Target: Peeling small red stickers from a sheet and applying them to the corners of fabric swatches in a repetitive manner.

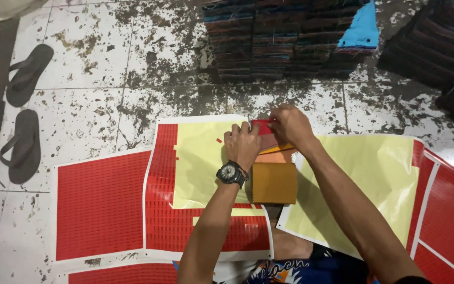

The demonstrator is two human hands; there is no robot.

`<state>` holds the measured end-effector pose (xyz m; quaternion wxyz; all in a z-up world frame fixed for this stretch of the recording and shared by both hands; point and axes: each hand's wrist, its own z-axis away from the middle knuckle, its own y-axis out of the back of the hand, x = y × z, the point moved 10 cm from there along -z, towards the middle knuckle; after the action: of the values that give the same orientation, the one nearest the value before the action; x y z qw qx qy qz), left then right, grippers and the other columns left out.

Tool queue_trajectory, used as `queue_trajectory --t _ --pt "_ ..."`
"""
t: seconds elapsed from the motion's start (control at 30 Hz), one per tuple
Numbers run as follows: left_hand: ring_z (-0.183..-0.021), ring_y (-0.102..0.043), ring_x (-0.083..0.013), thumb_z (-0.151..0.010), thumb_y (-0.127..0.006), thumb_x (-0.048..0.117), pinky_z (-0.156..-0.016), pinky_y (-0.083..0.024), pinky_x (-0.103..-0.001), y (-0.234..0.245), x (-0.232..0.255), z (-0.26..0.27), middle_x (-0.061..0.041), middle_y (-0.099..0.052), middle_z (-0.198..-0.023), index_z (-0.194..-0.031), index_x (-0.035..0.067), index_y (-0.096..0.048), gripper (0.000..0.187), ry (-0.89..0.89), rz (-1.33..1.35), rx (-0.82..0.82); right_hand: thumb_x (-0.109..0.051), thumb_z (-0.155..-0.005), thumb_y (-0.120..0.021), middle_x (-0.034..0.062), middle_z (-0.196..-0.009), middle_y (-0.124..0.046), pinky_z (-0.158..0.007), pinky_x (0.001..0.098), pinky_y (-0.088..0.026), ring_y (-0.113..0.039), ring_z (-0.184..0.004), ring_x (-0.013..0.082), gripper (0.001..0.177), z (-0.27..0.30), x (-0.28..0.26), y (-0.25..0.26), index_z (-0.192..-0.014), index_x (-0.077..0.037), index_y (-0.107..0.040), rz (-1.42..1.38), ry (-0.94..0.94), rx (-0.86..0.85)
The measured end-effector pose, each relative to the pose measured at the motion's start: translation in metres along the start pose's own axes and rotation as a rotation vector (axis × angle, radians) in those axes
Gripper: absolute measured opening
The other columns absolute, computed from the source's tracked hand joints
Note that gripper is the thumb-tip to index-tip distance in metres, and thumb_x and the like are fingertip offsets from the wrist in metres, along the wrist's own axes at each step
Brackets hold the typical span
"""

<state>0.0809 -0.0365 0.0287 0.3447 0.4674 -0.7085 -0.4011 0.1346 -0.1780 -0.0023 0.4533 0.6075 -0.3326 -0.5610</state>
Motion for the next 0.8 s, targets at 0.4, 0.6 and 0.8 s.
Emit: queue_trajectory --t 0.4,0.6,0.8 --pt "-0.109 -0.060 -0.0345 -0.072 -0.068 0.015 -0.096 -0.048 -0.045 -0.001 -0.032 -0.021 -0.003 -0.053 -0.107 -0.125 0.020 -0.065 0.053 0.087 0.728 -0.069 -0.033 -0.082 -0.082 -0.0093 -0.090 -0.066 -0.080 0.0315 -0.055 -0.067 -0.090 0.0152 0.013 0.036 -0.022 0.030 -0.079 -0.026 -0.071 0.182 0.437 0.493" --pt "-0.098 -0.063 -0.0307 -0.076 -0.077 0.024 -0.092 -0.046 -0.041 -0.029 -0.037 -0.020 0.000 -0.060 -0.099 -0.092 0.022 -0.074 0.016 0.033 0.784 -0.168 -0.025 -0.075 -0.077 0.0090 -0.099 -0.070 -0.091 0.0499 -0.057 -0.067 -0.107 0.0346 0.037 0.058 -0.064 0.058 -0.108 -0.013 -0.064 -0.059 0.412 -0.138" --pt "-0.082 -0.065 -0.0244 -0.079 -0.077 0.023 -0.085 -0.047 -0.036 -0.042 -0.038 -0.016 -0.001 -0.066 -0.089 -0.094 0.022 -0.075 0.015 0.028 0.861 -0.184 -0.037 -0.069 -0.086 0.0115 -0.131 -0.057 -0.113 0.0552 -0.043 -0.052 -0.131 0.0363 0.097 0.057 -0.069 0.035 -0.148 -0.018 -0.033 0.194 0.381 -0.485"
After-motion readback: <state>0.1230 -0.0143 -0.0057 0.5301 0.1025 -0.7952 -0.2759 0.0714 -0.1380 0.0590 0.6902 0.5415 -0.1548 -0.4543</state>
